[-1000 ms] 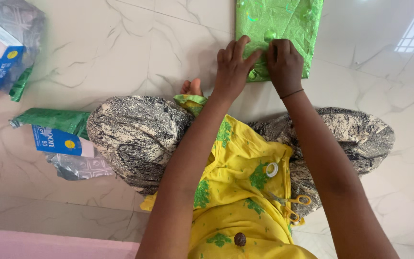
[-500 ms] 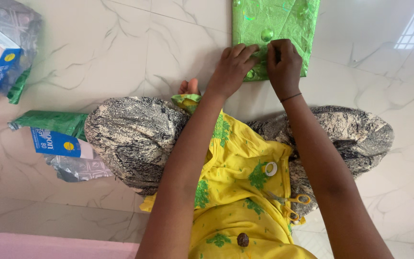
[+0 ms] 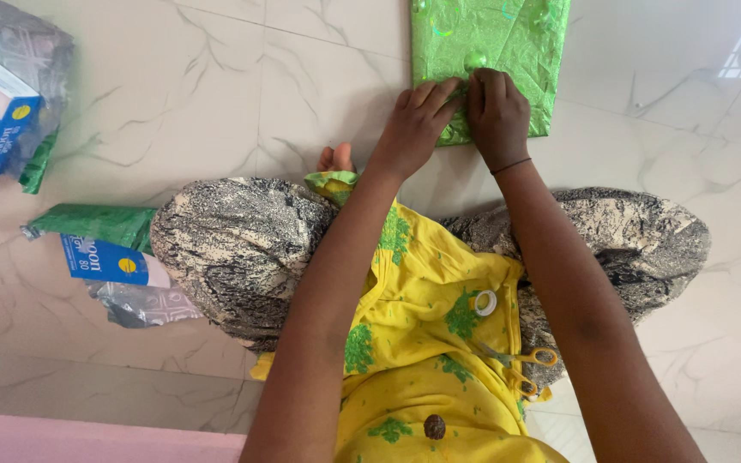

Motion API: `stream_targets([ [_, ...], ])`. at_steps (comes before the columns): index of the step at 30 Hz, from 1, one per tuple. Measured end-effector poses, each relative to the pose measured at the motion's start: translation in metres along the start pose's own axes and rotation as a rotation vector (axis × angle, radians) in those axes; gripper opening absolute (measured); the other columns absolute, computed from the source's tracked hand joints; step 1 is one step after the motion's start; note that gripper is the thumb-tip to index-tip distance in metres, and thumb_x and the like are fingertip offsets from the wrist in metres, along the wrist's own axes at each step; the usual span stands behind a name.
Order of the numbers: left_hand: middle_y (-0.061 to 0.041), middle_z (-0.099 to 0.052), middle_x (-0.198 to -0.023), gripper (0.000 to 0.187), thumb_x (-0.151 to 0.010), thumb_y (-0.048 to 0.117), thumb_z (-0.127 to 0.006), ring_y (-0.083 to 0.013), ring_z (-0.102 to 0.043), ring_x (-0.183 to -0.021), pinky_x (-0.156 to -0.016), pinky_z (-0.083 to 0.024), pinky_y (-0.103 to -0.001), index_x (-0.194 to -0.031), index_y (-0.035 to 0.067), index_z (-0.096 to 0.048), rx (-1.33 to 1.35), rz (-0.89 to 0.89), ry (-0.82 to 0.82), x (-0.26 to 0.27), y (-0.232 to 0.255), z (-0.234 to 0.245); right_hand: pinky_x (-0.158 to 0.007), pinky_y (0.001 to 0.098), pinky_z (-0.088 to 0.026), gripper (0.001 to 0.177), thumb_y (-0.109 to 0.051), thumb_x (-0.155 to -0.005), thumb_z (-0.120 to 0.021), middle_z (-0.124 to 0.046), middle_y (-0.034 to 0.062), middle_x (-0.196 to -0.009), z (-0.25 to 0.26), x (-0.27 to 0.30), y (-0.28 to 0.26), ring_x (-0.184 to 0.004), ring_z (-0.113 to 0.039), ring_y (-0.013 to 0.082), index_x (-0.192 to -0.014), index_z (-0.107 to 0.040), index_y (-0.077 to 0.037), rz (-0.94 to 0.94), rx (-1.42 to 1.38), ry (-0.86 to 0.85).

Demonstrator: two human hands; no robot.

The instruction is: The person wraps a rectangular box with green bubble wrap, folding the edges and securing them with clear tape. They use scissors to cut the tape and smooth the wrap over the box.

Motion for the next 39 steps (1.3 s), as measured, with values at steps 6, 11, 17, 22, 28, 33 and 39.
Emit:
stream_targets([
  [6, -0.003, -0.047, -0.152, 0.054, -0.09, 0.005, -0.057, -0.0241, -0.046, -0.135, -0.11, -0.043, -0.039, -0.144, 0.006, -0.057, -0.033, -0.01, -0.011, 0.002, 0.001, -0.005, -0.063, 0.0431, -0.054, 0.006, -0.009, -0.109, -0.067, -0.067, 0.0145, -0.093, 0.005, -0.001, 0.0, -0.074, -0.067, 0.0347, -0.111, -0.064, -0.003, 0.022, 0.03, -0.046],
  [11, -0.002, -0.049, -0.15, 0.051, -0.093, 0.008, -0.057, -0.0227, -0.049, -0.129, -0.105, -0.044, -0.039, -0.144, 0.006, -0.058, -0.024, 0.007, -0.004, 0.001, -0.001, -0.005, -0.066, 0.044, -0.055, 0.006, -0.009, -0.108, -0.068, -0.068, 0.0131, -0.095, 0.008, -0.005, 0.0, -0.077, -0.068, 0.0345, -0.109, -0.065, -0.005, -0.001, -0.01, -0.068],
  [17, 0.0, -0.051, -0.148, 0.049, -0.095, 0.011, -0.058, -0.0211, -0.05, -0.128, -0.102, -0.044, -0.039, -0.144, 0.008, -0.06, -0.031, 0.008, 0.027, 0.001, -0.003, -0.003, -0.069, 0.0429, -0.055, 0.009, -0.009, -0.105, -0.072, -0.069, 0.0152, -0.099, 0.027, -0.01, 0.0, -0.08, -0.069, 0.0346, -0.106, -0.067, -0.002, -0.026, -0.13, -0.212],
  [22, 0.003, -0.052, -0.148, 0.049, -0.094, 0.009, -0.059, -0.0196, -0.049, -0.128, -0.103, -0.044, -0.039, -0.142, 0.01, -0.06, -0.033, -0.003, -0.007, 0.001, -0.001, -0.003, -0.071, 0.0364, -0.056, 0.012, -0.007, -0.105, -0.073, -0.069, 0.0156, -0.1, 0.039, -0.004, 0.008, -0.081, -0.07, 0.0275, -0.108, -0.067, 0.002, -0.137, -0.261, -0.291],
  [28, 0.005, -0.049, -0.15, 0.052, -0.092, 0.007, -0.058, -0.0187, -0.049, -0.127, -0.102, -0.044, -0.038, -0.144, 0.011, -0.059, -0.074, -0.017, -0.028, 0.001, -0.002, -0.003, -0.073, 0.0254, -0.059, 0.013, -0.01, -0.106, -0.072, -0.072, 0.0064, -0.094, 0.018, 0.02, 0.029, -0.084, -0.07, 0.0106, -0.107, -0.066, 0.002, -0.524, -0.605, -0.266],
  [33, -0.001, -0.043, -0.154, 0.031, -0.096, 0.012, -0.069, -0.0255, -0.044, -0.137, -0.11, -0.04, -0.044, -0.127, 0.016, -0.065, 0.064, 0.064, 0.03, -0.001, -0.007, 0.0, -0.073, 0.0268, -0.063, 0.012, -0.009, -0.109, -0.067, -0.072, 0.0061, -0.093, 0.006, 0.037, 0.025, -0.081, -0.072, 0.0104, -0.106, -0.061, 0.002, -0.611, -0.722, -0.094],
  [39, -0.007, -0.04, -0.154, 0.037, -0.078, 0.027, -0.091, -0.0352, -0.034, -0.146, -0.109, -0.031, -0.054, -0.097, 0.017, -0.062, 0.225, 0.315, 0.125, 0.001, -0.022, 0.016, -0.07, 0.0359, -0.059, 0.011, -0.003, -0.107, -0.068, -0.068, 0.014, -0.104, 0.009, 0.041, -0.016, -0.082, -0.07, 0.026, -0.108, -0.058, 0.0, -0.123, -0.124, -0.061],
])
Point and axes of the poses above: each hand's wrist, its own x-axis away from the middle knuckle, its own z-axis out of the back of the hand, y = z × x, the point moved 5 cm from there along -x, towards the middle knuckle
